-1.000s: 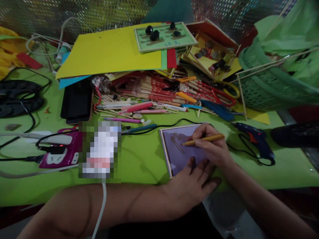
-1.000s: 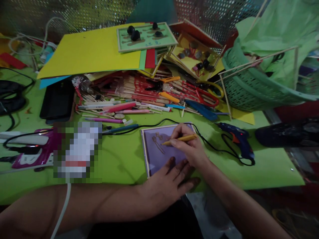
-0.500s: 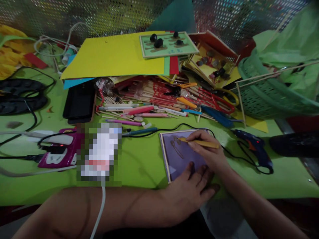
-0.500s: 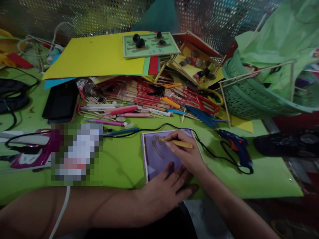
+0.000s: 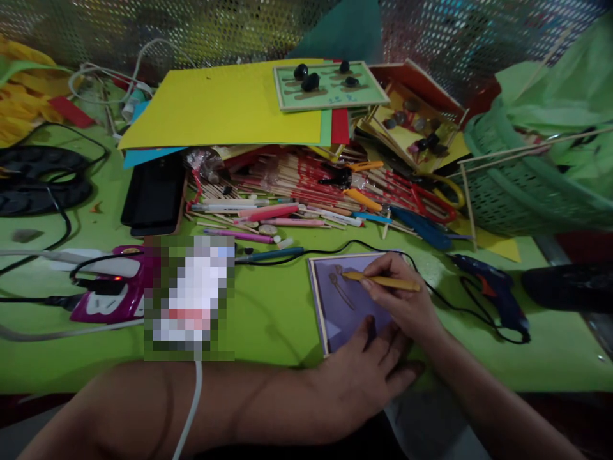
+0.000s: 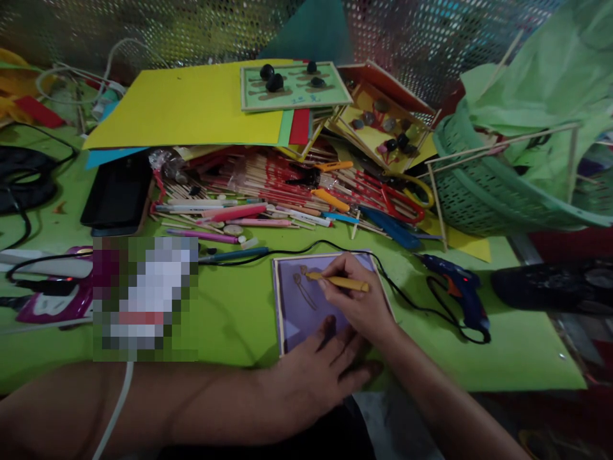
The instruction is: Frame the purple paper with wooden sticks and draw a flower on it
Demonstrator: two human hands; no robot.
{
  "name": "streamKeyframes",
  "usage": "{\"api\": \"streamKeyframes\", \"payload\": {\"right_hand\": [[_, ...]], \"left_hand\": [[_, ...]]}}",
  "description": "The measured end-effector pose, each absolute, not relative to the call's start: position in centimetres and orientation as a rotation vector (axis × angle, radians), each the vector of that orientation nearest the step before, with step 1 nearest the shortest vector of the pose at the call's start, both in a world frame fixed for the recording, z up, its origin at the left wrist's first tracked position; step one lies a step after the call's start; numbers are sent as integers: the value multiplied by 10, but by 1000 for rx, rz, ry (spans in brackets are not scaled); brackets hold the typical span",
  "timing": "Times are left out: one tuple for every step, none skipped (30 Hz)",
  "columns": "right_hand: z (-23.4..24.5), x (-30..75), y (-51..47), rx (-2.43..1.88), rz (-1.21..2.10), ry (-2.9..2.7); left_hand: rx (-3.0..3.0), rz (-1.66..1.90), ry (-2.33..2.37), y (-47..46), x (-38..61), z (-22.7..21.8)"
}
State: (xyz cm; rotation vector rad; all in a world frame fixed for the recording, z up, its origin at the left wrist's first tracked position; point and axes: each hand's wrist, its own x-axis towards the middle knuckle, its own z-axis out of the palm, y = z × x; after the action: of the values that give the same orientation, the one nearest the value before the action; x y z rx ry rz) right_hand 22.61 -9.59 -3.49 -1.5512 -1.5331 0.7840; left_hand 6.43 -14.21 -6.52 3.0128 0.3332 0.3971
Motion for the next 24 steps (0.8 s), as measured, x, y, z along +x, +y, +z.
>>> {"api": "streamKeyframes", "payload": {"right_hand": [[-35, 226, -96, -1556, 782, -1535], [-35, 226, -95, -1560, 783, -1536], [-36, 226, -95, -1563, 783, -1536], [-36, 226, -95, -1566, 783, -1535], [-36, 226, -95, -1569, 784, -1534], [-36, 226, -95, -1573, 788, -1533], [-36, 226, -95, -1577, 792, -1530], [-36, 226, -96, -1581, 800, -1527], [-36, 226, -96, -1584, 806, -1524], [-36, 226, -96, -1583, 815, -1522], [-35, 226, -96, -1580, 821, -1521], [-35, 226, -96, -1577, 825, -1519], [-35, 225, -96, -1575, 828, -1515], [-35, 225, -96, -1576, 829, -1512], [-35, 225, -96, -1581, 825, -1509], [-35, 225, -96, -1585, 823, -1510], [-36, 225, -96, -1589, 820, -1513], [-36, 225, -96, -1594, 819, -1519], [-36, 225, -96, -1598, 817, -1526], [-36, 225, -96, -1602, 815, -1533], [-36, 225, -95, -1605, 813, -1537], [-36, 225, -95, -1607, 809, -1538], [-35, 225, -95, -1608, 805, -1538], [-35, 225, -95, -1604, 802, -1541]], "left_hand": [[3014, 395, 335, -142, 64, -65], [3019, 390, 333, -142, 64, -65], [3024, 381, 333, -142, 64, -65], [3030, 374, 329, -142, 64, -65], [3034, 366, 322, -142, 64, -65], [3038, 358, 316, -142, 65, -65], [3039, 351, 313, -142, 65, -65], [3040, 349, 315, -142, 65, -65], [3039, 354, 318, -142, 65, -65], [3039, 358, 322, -142, 65, -64], [3039, 363, 326, -142, 65, -64], [3038, 366, 328, -142, 65, -64], [3039, 368, 330, -142, 64, -64], [3040, 367, 333, -142, 64, -63], [3041, 365, 337, -142, 64, -63], [3042, 367, 342, -143, 64, -64], [3044, 376, 342, -143, 64, -64], [3047, 380, 343, -143, 63, -64], [3050, 379, 337, -143, 63, -64], [3052, 374, 332, -143, 63, -65], [3054, 376, 328, -143, 63, -65], [3053, 382, 327, -143, 63, -66], [3052, 390, 329, -143, 63, -67], [3049, 401, 331, -143, 63, -68]]}}
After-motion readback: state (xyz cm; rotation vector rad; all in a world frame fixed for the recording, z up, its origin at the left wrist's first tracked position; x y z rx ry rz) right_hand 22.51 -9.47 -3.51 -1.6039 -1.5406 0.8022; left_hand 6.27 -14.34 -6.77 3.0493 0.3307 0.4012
